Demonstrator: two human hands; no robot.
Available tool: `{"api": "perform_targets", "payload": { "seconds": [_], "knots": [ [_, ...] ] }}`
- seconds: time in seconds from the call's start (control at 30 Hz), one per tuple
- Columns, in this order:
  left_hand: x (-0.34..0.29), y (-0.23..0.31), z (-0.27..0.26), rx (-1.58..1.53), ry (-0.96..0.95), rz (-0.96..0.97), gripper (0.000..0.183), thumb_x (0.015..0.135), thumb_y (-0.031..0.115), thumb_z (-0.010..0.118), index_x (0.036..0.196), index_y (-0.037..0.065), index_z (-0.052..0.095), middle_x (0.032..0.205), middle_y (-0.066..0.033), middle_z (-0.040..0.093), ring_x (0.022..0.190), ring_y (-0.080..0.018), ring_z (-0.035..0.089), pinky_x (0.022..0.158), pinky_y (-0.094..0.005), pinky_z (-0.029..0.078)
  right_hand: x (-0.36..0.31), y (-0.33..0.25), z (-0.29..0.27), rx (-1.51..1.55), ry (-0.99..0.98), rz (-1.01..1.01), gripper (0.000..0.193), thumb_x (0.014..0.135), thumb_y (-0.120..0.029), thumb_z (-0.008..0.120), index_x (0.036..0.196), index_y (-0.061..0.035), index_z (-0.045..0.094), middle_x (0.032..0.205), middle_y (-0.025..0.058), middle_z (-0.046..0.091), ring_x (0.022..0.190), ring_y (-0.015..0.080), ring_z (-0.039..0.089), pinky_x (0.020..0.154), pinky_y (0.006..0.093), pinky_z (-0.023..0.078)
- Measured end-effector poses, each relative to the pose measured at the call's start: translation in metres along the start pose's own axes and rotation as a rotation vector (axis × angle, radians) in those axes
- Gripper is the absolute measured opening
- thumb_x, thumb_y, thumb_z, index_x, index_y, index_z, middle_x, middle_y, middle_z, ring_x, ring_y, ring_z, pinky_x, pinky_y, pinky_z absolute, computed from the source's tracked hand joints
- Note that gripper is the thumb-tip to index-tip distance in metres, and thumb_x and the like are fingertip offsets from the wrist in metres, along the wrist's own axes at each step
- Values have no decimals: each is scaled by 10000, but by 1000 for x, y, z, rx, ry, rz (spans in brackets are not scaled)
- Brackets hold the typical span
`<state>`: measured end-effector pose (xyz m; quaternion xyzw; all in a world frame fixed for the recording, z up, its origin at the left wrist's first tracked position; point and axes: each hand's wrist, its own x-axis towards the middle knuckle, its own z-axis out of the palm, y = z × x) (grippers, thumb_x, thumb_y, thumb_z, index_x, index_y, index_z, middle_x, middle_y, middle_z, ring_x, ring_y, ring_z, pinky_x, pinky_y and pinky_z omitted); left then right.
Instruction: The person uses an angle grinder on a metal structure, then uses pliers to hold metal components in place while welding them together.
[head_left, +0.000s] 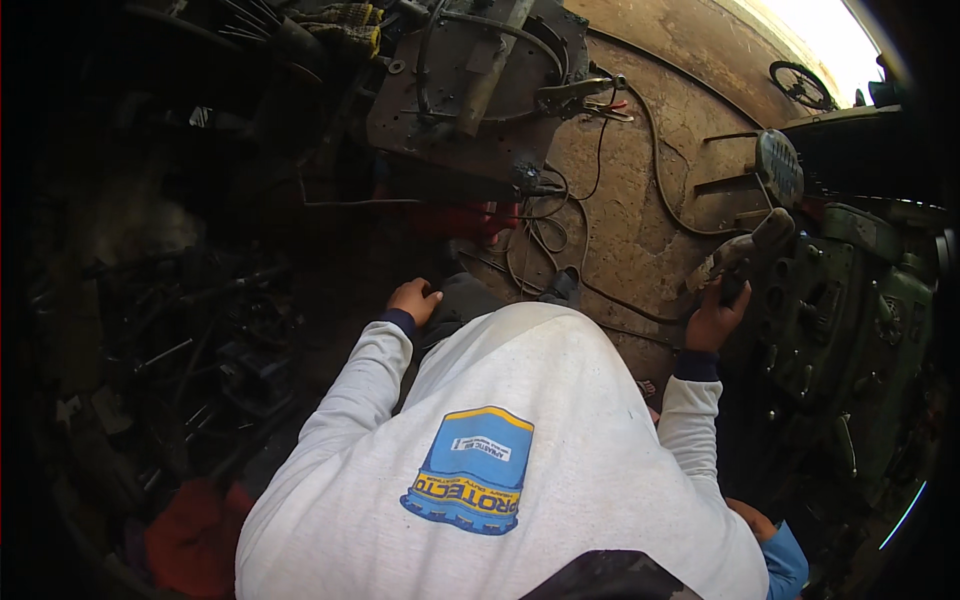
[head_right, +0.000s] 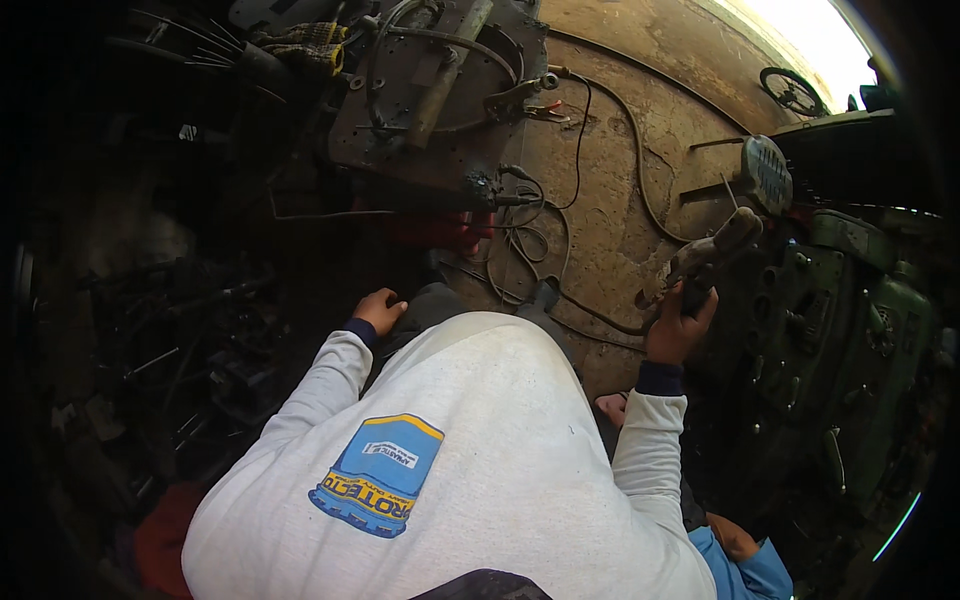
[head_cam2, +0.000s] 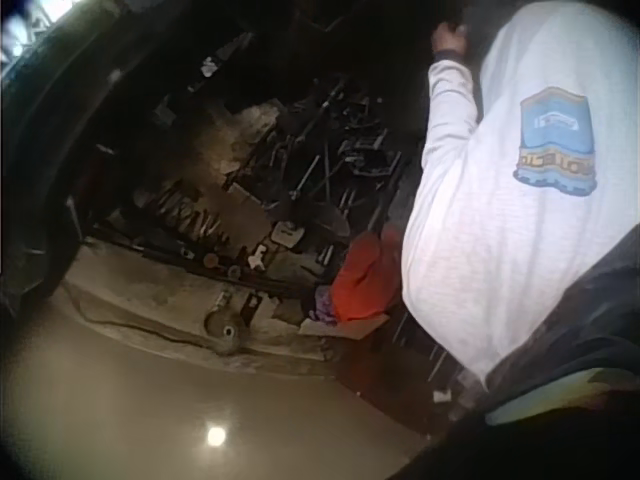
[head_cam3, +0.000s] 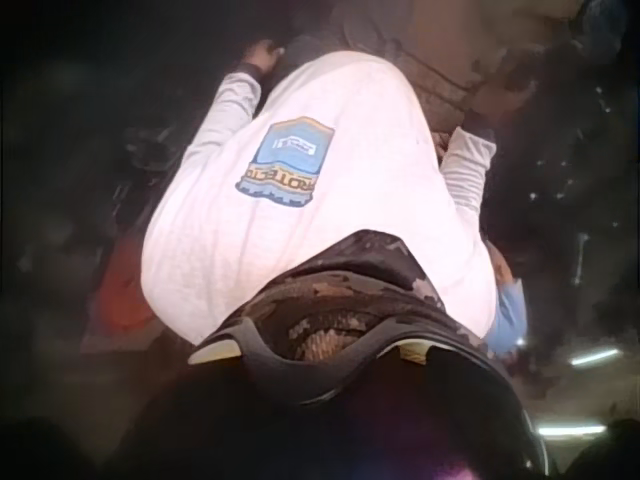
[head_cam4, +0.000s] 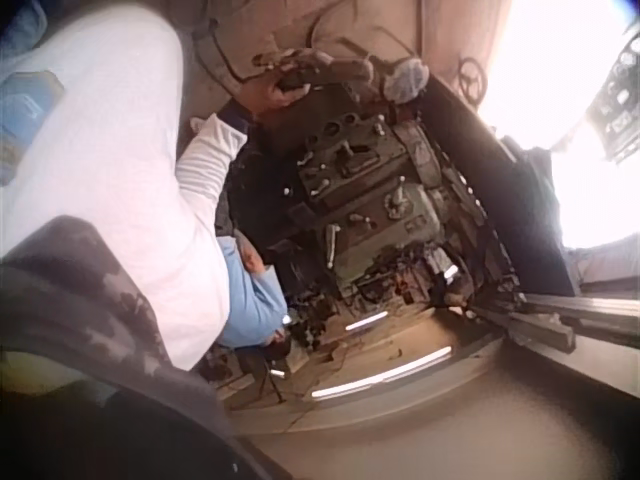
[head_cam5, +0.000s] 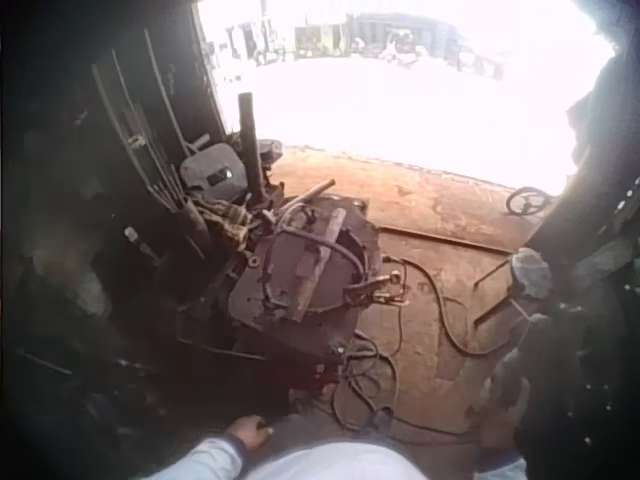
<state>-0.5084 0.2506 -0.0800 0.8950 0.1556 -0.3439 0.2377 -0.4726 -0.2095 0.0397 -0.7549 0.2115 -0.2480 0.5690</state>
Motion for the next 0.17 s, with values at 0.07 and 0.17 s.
{"api": "perform_targets", "payload": {
  "seconds": [0.07,0.17],
  "knots": [
    [-7,-22,56,-147,8,-172,583,907,521,555,1211,28,620,1233,-241,607,1209,-358,545,1031,-411,418,16,0,-18,-16,-37,-2,271,941,-91,617,1177,-34,497,930,20,589,727,92,555,621,242,474],
    [9,-92,138,-298,-94,-318,839,893,721,379,1379,50,508,1326,-249,546,1340,-354,431,1117,-380,312,47,14,-34,161,-108,65,270,946,-120,619,1178,-49,501,917,18,585,714,86,552,618,241,473]
  ]
}}
